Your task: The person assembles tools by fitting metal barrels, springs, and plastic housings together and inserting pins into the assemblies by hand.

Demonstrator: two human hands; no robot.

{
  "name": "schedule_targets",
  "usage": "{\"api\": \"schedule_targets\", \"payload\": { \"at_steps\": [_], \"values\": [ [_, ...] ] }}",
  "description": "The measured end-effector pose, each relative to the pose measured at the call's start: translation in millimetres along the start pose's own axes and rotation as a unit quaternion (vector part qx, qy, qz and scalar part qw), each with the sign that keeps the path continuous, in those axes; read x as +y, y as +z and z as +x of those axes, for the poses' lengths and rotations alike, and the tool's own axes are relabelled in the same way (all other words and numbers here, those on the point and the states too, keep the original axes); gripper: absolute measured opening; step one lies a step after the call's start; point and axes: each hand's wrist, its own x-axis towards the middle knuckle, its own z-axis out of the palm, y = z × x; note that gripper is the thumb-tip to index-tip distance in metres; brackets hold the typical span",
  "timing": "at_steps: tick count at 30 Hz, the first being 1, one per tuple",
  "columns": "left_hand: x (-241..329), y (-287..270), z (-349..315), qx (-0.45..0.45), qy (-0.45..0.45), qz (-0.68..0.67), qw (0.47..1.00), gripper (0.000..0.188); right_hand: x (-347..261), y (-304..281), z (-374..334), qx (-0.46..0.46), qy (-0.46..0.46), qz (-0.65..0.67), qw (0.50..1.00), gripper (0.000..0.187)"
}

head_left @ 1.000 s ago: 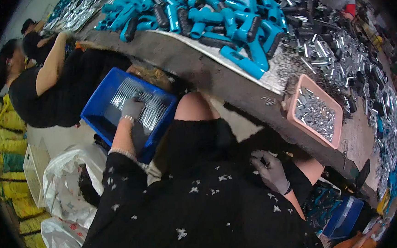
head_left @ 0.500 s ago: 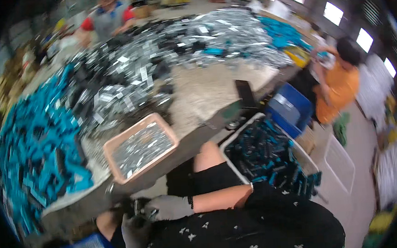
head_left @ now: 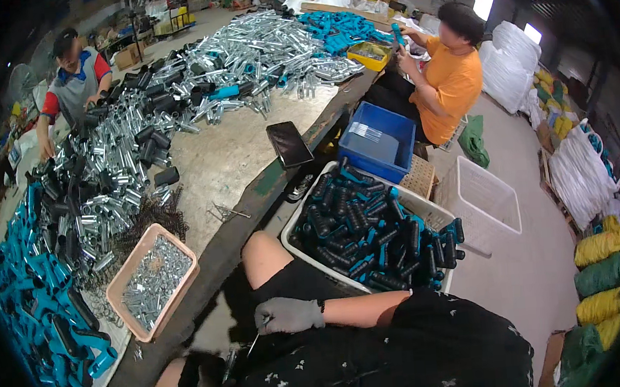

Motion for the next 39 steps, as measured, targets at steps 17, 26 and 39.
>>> {"api": "schedule_targets", "payload": {
  "at_steps": [17, 26, 39],
  "values": [
    [-254, 62, 84, -0.173, 0.31, -0.322, 0.878, 0.033, 28, 59, 60, 0.037, 0.041, 0.127, 0.99, 0.024],
    [-149, 57, 28, 0.044, 0.118, -0.112, 0.986, 0.033, 51, 61, 63, 0.033, 0.033, 0.082, 0.996, 0.03],
    [-78, 46, -6, 0.08, 0.162, -0.115, 0.977, 0.021, 64, 61, 76, -0.115, 0.055, 0.475, 0.871, 0.017]
  ]
}}
